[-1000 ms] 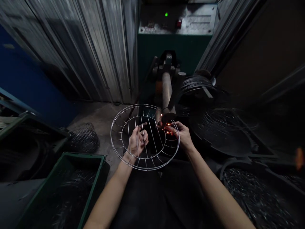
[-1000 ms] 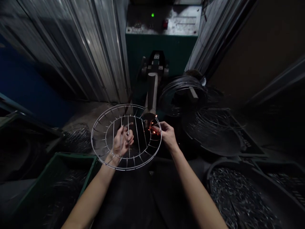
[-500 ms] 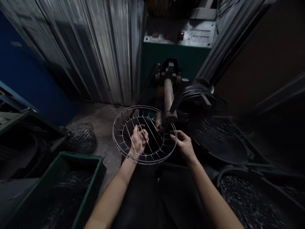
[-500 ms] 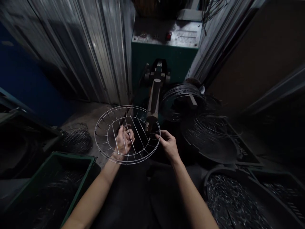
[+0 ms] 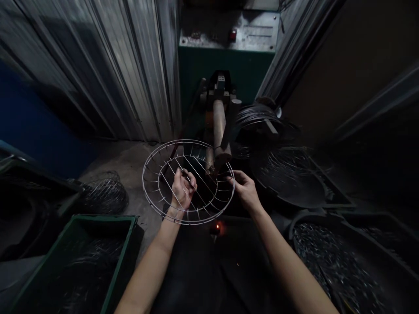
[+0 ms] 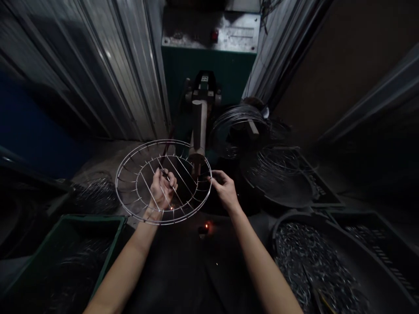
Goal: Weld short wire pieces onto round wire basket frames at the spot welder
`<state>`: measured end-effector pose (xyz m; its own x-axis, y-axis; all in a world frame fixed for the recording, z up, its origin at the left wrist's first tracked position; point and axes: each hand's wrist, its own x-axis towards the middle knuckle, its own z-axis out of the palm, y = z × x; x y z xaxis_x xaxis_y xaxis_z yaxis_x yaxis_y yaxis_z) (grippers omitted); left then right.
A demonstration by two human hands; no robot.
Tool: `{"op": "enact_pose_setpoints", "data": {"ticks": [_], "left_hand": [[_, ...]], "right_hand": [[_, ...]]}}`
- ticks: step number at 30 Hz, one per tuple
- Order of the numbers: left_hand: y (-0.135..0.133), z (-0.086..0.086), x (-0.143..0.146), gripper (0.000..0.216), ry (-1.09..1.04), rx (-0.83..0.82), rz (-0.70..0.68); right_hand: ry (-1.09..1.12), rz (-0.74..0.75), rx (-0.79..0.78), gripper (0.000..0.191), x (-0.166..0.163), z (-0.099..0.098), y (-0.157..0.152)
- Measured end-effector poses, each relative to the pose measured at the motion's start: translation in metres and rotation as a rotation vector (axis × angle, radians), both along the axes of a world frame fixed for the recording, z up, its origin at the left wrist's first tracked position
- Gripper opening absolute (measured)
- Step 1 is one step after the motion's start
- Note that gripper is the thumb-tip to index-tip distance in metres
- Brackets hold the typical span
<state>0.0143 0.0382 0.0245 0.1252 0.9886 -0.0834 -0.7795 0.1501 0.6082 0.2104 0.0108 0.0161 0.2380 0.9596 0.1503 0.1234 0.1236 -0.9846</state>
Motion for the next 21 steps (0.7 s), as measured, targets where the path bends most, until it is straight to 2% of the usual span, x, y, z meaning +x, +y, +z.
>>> {"op": "enact_pose_setpoints", "data": {"ticks": [4,11,16,19,21], "left_hand": [[0.0,-0.002,0.005,0.027,0.026,-0.04,0.06],[0.004,-0.004,0.008,0.027,0.085,-0.012,0.145],[0.004,-0.011,0.004,0.026,0.042,0.038,0.095],[0.004,-0.014,0.003,0.03,0.024,0.073,0.04],[0.004,-0.015,0.004,0.03,0.058,0.072,0.06]], "right_hand": [[-0.025,0.013,-0.015,0.032,0.002,0.004,-0.007],[0.0,-0.045,0.025,0.029,-0.007,0.007,0.013],[0.057,-0.033,0.018,0.029,-0.008,0.004,0.016],[0.031,-0.026,0.018,0.028,-0.003,0.003,0.006],[-0.007,-0.003,0.008,0.028,0.0,0.002,-0.003]]}}
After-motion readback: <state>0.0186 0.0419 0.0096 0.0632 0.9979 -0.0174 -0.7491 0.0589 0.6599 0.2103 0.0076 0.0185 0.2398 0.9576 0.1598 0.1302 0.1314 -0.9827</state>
